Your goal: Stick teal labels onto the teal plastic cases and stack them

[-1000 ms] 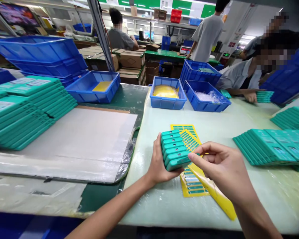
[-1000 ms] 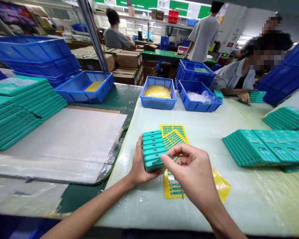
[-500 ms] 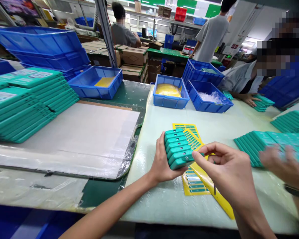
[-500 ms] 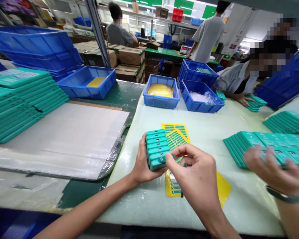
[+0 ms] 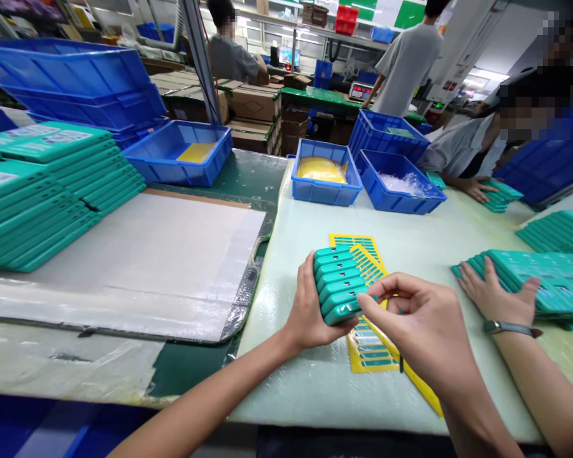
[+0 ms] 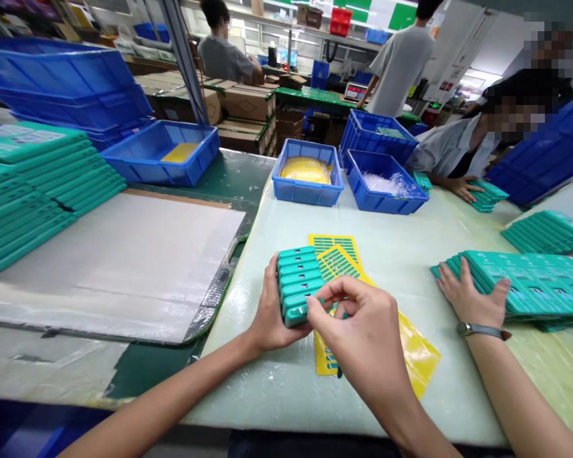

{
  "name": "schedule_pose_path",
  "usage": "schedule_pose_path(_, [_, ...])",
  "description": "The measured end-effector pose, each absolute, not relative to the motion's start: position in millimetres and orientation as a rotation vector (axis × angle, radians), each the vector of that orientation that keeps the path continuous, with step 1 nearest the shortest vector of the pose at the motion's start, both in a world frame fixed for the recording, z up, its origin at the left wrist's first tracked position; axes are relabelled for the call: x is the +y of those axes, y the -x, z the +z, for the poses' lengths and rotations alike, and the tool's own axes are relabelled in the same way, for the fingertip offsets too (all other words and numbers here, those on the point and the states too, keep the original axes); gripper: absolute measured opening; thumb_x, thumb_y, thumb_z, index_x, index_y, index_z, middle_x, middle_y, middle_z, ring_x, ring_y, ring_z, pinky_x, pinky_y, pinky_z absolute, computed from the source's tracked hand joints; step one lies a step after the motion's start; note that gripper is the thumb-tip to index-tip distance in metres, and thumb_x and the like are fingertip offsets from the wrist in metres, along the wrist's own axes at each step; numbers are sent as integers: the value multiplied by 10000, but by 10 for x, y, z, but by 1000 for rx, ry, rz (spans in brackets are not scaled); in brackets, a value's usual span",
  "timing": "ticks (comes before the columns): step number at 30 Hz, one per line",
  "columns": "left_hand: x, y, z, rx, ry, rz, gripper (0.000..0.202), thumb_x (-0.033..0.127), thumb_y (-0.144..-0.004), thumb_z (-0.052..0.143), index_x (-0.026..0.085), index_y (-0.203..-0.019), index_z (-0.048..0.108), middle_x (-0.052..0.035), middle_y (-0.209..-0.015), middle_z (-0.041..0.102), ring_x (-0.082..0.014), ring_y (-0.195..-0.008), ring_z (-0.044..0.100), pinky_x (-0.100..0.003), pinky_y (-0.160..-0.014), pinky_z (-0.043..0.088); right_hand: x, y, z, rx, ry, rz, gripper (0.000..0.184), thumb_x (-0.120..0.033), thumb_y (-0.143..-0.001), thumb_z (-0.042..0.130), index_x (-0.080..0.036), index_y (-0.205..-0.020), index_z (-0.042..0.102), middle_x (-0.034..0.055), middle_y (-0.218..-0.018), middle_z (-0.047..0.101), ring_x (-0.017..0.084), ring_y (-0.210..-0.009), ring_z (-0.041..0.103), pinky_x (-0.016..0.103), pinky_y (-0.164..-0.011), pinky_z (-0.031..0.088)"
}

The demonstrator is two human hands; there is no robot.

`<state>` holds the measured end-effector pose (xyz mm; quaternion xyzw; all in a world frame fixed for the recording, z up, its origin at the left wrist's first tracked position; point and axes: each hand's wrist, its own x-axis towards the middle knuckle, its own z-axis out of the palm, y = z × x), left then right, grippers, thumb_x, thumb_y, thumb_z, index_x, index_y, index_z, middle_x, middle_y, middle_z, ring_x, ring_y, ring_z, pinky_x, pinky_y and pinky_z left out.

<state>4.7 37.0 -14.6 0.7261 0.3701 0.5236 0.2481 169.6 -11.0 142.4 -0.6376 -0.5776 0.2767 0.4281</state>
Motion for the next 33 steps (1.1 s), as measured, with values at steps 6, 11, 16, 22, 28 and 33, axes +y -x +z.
schedule_pose_path(6, [366,-46,-141,1034,-1991,1411,1536,582,-748,1002,277,-1788,-87,-246,-1728,262,-496,-1597,391,-706,-1311,405,-59,-1710,1437,-1543,1590,683,222,-406,-764,763,-198,-687,763,-5,-518,596,126,-448,478,253,-453,334])
schedule_pose_path(11, [362,-46,-134,1050,-1999,1407,1516,588,-761,995,281,-1789,-76,-242,-1719,280,-496,-1589,404,-701,-1302,419,114,-1860,1428,-1797,1653,477,156,-372,-760,837,-227,-807,803,-6,-590,658,167,-520,588,291,-533,401])
schedule_pose_path(16, [366,-54,-124,1052,-1997,1425,1463,614,-794,961,262,-1797,-45,-240,-1707,320,-494,-1582,413,-705,-1307,406,219,-2357,1556,-1756,1473,517,345,-498,-807,923,-261,-1057,902,73,-908,846,249,-729,778,335,-622,602])
schedule_pose_path(22, [368,-51,-139,1085,-2030,1413,1475,618,-788,965,257,-1790,-55,-251,-1712,304,-511,-1595,395,-704,-1305,411,83,-2573,1665,-1651,1256,643,117,-426,-864,933,-311,-853,913,81,-1056,873,301,-1050,842,394,-894,714])
schedule_pose_path(28, [367,-47,-156,1085,-2014,1391,1497,597,-765,983,246,-1782,-57,-269,-1709,318,-527,-1592,407,-743,-1308,385,36,-2207,1559,-1392,1235,591,98,-273,-806,940,-297,-899,922,64,-922,863,236,-826,827,308,-694,695])
schedule_pose_path(33, [362,-47,-143,1057,-1979,1415,1477,629,-780,966,283,-1791,-53,-232,-1691,349,-491,-1558,454,-713,-1280,434,14,-1889,1475,-1427,1402,727,96,-297,-777,898,-234,-846,922,62,-760,826,181,-591,746,236,-529,603])
